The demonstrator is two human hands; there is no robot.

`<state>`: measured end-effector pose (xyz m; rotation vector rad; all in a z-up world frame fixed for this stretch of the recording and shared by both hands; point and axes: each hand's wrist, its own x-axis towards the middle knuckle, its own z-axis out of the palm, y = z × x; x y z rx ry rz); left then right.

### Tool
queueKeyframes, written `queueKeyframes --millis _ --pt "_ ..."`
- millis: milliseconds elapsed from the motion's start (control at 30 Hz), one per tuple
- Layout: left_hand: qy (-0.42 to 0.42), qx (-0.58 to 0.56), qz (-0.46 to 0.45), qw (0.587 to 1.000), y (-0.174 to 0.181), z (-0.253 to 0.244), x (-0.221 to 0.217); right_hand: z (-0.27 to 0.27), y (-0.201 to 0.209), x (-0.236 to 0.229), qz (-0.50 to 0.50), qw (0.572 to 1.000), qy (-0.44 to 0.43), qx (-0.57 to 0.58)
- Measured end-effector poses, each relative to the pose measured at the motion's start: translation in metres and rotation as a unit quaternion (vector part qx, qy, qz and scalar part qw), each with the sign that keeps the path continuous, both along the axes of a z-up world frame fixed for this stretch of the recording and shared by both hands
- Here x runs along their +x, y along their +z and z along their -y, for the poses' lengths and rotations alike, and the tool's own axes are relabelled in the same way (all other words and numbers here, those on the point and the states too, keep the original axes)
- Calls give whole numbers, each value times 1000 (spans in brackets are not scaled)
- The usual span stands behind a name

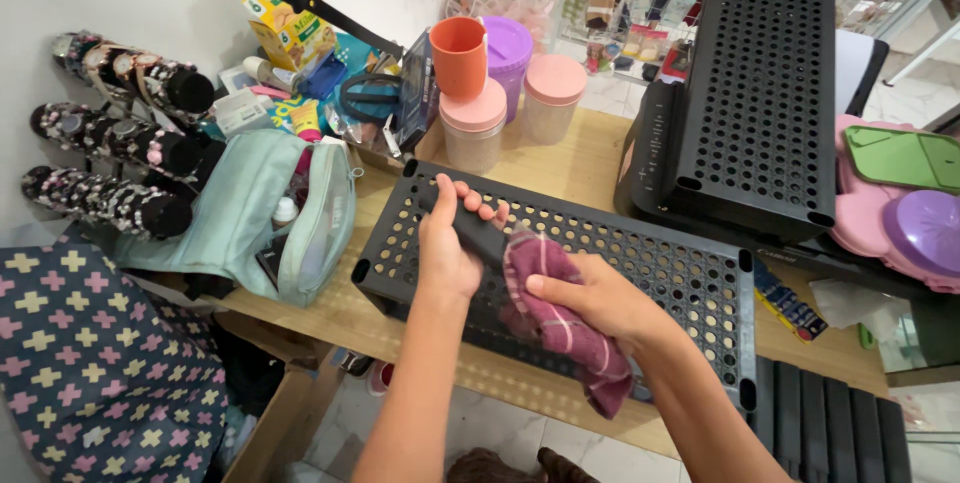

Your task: The person takes apart a black perforated plastic storage rack on a table, removing its side panels and divider bars, wipes the panels and bars with a plaid cloth, then reattaches the divider bars and side panels to rebuild the rack. The clip ends while the rack is still being reassembled.

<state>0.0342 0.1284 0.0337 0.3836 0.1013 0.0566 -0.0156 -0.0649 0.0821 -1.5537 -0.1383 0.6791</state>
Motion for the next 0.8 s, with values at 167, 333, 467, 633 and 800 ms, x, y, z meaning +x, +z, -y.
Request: queueKeyframes --millis 167,333,467,633,800 --pt "58 -34 2 998 -17 -22 5 16 -8 3 24 999 -14 -46" --pt "80 6 -20 997 -17 -61 -2 25 2 14 323 903 -148 -241" --pt "51 14 -30 998 -5 -51 -10 7 -1 24 322 765 -98 -549" --pt "-2 10 -59 998 12 -29 -14 -8 -25 16 651 548 -93 -516" --pt "-44 10 -53 998 20 10 -5 19 -8 11 523 778 -124 -324"
